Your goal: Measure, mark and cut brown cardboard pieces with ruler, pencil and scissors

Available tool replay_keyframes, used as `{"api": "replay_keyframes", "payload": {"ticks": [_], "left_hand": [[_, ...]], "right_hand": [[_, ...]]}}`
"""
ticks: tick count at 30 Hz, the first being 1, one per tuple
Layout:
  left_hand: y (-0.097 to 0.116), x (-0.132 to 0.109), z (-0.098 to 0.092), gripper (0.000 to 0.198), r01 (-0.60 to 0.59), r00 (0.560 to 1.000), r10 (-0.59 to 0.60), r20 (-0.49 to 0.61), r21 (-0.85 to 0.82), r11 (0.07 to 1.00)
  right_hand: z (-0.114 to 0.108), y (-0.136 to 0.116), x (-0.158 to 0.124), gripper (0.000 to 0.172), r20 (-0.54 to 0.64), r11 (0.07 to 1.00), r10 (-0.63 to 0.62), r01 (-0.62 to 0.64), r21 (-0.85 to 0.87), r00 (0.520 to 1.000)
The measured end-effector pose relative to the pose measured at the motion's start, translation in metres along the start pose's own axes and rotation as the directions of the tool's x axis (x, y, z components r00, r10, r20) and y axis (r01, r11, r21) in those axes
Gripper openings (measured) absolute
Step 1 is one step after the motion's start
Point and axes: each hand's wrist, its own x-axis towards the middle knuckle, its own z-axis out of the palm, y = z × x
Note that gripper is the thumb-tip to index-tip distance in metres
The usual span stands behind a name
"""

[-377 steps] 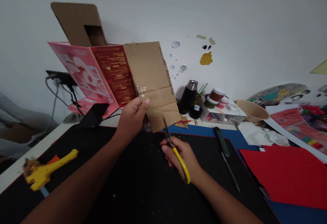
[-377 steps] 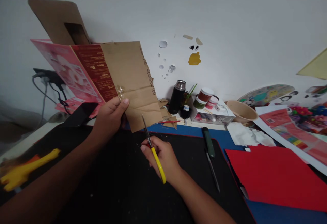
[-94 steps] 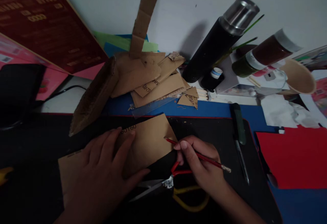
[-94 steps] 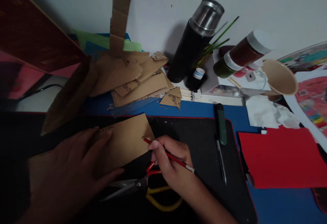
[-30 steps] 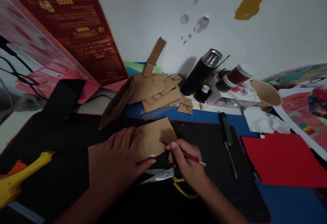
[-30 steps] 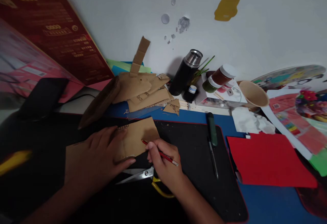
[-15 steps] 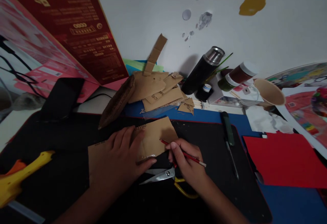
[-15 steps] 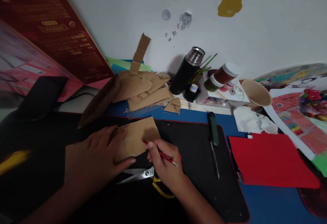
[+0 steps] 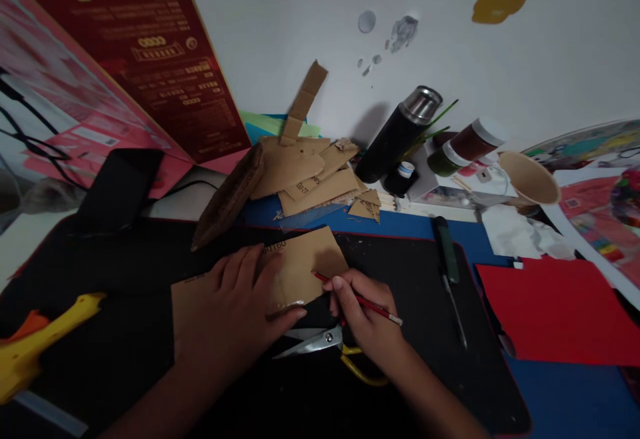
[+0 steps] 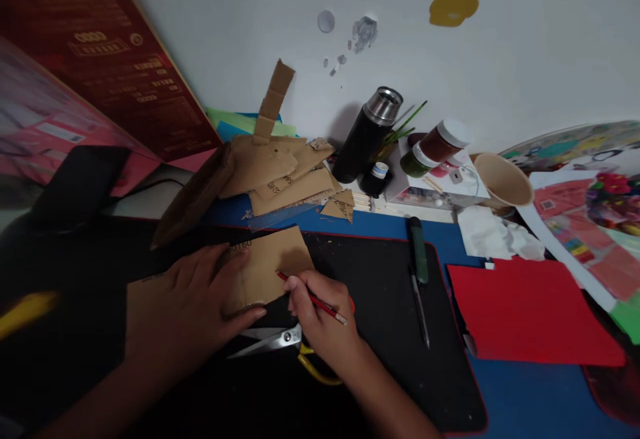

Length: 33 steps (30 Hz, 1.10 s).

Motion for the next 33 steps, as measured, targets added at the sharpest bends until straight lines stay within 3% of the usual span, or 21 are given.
{"api": "replay_keyframes", "payload": {"ticks": [15,33], "left_hand": [[0.0017,0.0015,-0.0024,0.08,0.044,0.999,-0.043,0.026,-0.055,0.998],[0.0017,0.0013,-0.0029,0.082,0.012,1.0,-0.012,0.013,-0.006,1.0]], "right_hand": [[0.0,0.0015,-0.0004,0.032,-0.006,1.0,0.024,-0.024,-0.006,1.0],[-0.0018,0.0007,-0.0009,0.036,-0.025,1.0,0.016,-0.015,0.008,1.0]]}}
